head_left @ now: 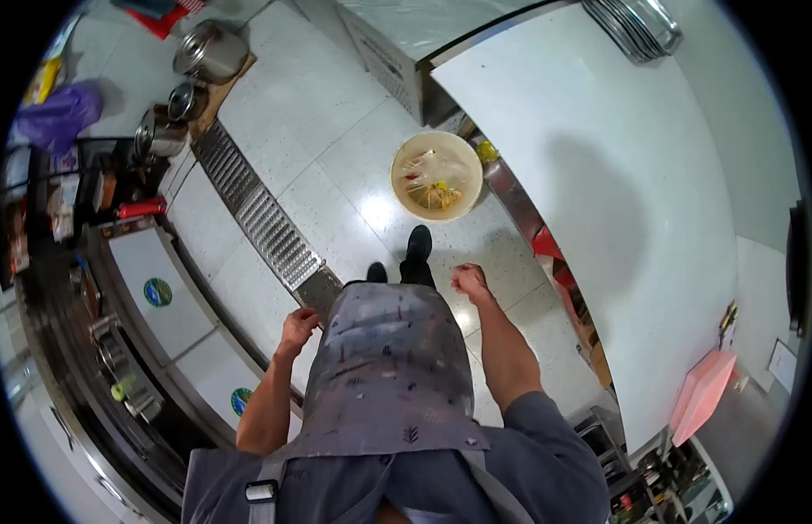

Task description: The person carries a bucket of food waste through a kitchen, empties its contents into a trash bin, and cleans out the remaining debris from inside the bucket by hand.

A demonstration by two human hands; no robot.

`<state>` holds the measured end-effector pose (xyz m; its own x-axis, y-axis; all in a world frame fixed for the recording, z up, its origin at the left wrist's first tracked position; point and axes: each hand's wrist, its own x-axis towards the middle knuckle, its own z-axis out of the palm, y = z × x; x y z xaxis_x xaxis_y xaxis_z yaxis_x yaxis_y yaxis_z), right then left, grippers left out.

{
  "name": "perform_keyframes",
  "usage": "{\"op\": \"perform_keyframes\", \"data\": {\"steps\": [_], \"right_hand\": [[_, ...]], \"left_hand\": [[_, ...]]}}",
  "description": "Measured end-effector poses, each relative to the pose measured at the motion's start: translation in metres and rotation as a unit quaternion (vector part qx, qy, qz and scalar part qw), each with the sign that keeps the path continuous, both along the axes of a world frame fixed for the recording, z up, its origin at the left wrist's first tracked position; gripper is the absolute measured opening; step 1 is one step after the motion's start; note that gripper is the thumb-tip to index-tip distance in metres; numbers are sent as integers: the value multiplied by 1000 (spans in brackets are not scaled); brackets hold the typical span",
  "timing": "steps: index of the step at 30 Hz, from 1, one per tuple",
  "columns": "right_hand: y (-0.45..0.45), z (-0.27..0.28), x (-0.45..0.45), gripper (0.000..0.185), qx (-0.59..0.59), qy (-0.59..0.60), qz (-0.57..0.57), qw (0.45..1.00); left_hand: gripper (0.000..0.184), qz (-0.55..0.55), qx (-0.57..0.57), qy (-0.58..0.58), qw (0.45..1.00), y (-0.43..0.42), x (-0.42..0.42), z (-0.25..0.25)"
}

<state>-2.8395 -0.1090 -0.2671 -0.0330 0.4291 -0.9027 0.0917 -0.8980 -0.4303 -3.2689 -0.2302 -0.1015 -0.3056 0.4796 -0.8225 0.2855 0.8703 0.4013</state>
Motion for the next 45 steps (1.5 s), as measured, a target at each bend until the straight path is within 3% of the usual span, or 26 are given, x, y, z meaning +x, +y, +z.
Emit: {"op": "perform_keyframes", "data": {"steps": [4, 6, 7, 10, 14, 16, 19, 22, 23, 26, 27, 28, 29, 30, 31, 32, 34, 36, 40, 42, 45], "right_hand": [[35, -64, -31, 18, -35, 24, -103, 994], [50, -85, -49, 32, -56, 41, -219, 973], [51, -110, -54, 49, -65, 87, -236, 966], [67, -156, -81, 58, -74, 47, -337, 937], [82, -189, -108, 57, -24, 60, -410, 910], [87, -199, -118, 46, -12, 78, -464, 882], [75, -245, -117, 34, 39, 66, -427, 901], [80, -194, -125, 24, 47, -4, -469, 882], [77, -161, -127, 23, 12, -49, -447, 893], [19, -121, -145, 25, 78, -109, -446, 885], [-15, -153, -154, 27, 46, -175, -416, 891], [-31, -126, -162, 28, 22, -164, -446, 880], [-43, -65, -164, 24, -2, -152, -479, 864], [-69, -53, -172, 21, 62, -116, -513, 848], [-80, 5, -170, 17, 34, -119, -520, 845], [-104, 19, -176, 17, 62, -78, -555, 826], [-138, 66, -180, 16, 66, -61, -631, 771], [-178, 93, -176, 18, 53, -51, -636, 768], [-265, 105, -175, 25, 83, -61, -726, 680], [-305, 143, -158, 25, 75, -75, -755, 647], [-366, 164, -127, 22, 84, -83, -786, 607]], "left_hand": [[36, -48, -20, 28, 998, 48, 1, -4], [36, -91, -30, 52, 994, 69, 3, -4], [36, -116, -36, 61, 991, 76, -1, -9], [36, -176, -9, 90, 980, 99, -11, -21], [37, -219, -31, 100, 970, 102, -56, -54], [38, -211, -60, 125, 968, 103, -79, -60], [38, -206, -101, 120, 966, 107, -109, -57], [37, -264, -127, 139, 946, 110, -158, -65], [35, -320, -56, 145, 935, 106, -182, -75], [34, -408, -90, 109, 902, 136, -209, -83], [33, -441, -69, 90, 890, 146, -217, -90], [32, -452, -62, 64, 888, 162, -207, -84], [31, -491, -46, 44, 869, 178, -200, -89], [30, -521, -30, 27, 853, 193, -193, -93], [28, -576, 27, 31, 817, 210, -178, -91], [28, -635, 1, 46, 771, 229, -148, -79], [29, -597, 4, 25, 802, 244, -92, -59], [26, -637, 73, -20, 767, 254, -50, -63], [22, -675, 21, -59, 735, 228, 72, -45], [25, -660, -9, -47, 750, 200, 131, -42], [24, -720, -15, -67, 691, 145, 214, -44]]}}
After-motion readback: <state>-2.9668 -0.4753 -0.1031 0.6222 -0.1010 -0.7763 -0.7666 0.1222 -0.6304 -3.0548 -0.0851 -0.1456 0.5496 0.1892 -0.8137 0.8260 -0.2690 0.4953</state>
